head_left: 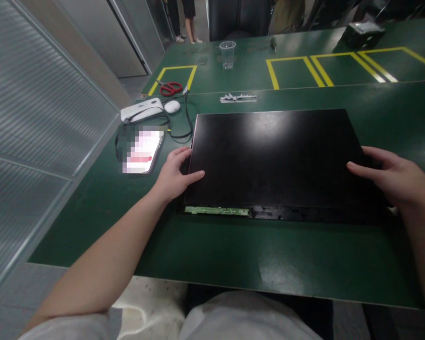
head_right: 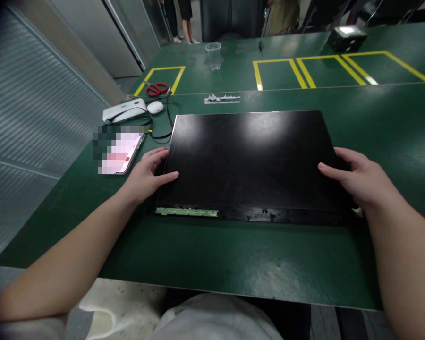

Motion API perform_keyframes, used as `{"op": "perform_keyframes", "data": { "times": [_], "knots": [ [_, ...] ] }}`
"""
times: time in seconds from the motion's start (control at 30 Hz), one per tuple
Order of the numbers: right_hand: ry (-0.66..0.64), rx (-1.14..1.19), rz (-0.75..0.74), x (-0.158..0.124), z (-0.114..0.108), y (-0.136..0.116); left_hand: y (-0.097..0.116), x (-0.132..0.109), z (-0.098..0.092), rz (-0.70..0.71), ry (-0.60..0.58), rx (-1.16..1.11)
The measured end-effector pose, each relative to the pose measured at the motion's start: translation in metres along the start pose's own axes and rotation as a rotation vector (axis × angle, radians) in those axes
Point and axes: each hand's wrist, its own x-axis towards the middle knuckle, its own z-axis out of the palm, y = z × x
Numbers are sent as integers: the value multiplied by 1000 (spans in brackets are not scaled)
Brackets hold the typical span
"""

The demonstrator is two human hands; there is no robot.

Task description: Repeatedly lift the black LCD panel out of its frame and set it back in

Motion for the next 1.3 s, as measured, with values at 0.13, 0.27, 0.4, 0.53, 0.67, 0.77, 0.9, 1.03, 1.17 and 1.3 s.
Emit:
{"op": "perform_keyframes", "data": {
  "times": [0.13, 0.27, 0.4, 0.53, 0.67, 0.77, 0.9, 1.03, 1.17, 1.3],
  "knots": [
    [60, 43, 62, -8, 4, -9, 1, 0, 1, 15, 6, 12],
    [79, 65, 88, -11, 6, -12, 2, 0, 1, 3, -1, -9],
    [72, 72, 53, -10, 6, -9, -1, 0, 2, -6, 9, -8],
    [61, 66, 61, -10, 7, -10, -1, 0, 3, -9, 13, -14],
    [73, 40, 84, -8, 6, -9, -1, 0, 2, -8, 9, -4],
    [56, 26, 44, -4, 4, -5, -1, 0, 1, -4, 3, 11],
    [50, -1, 30, 0, 3, 0, 0, 0, 1, -5, 0, 22],
    [42, -41, 53, -2, 3, -1, 3, 0, 1, -7, 0, 38],
    [75, -81, 49, -3, 3, -2, 6, 0, 0, -7, -9, 91],
    [40, -159, -43, 9, -2, 11, 9, 0, -2, -9, -22, 143]
  ]
}}
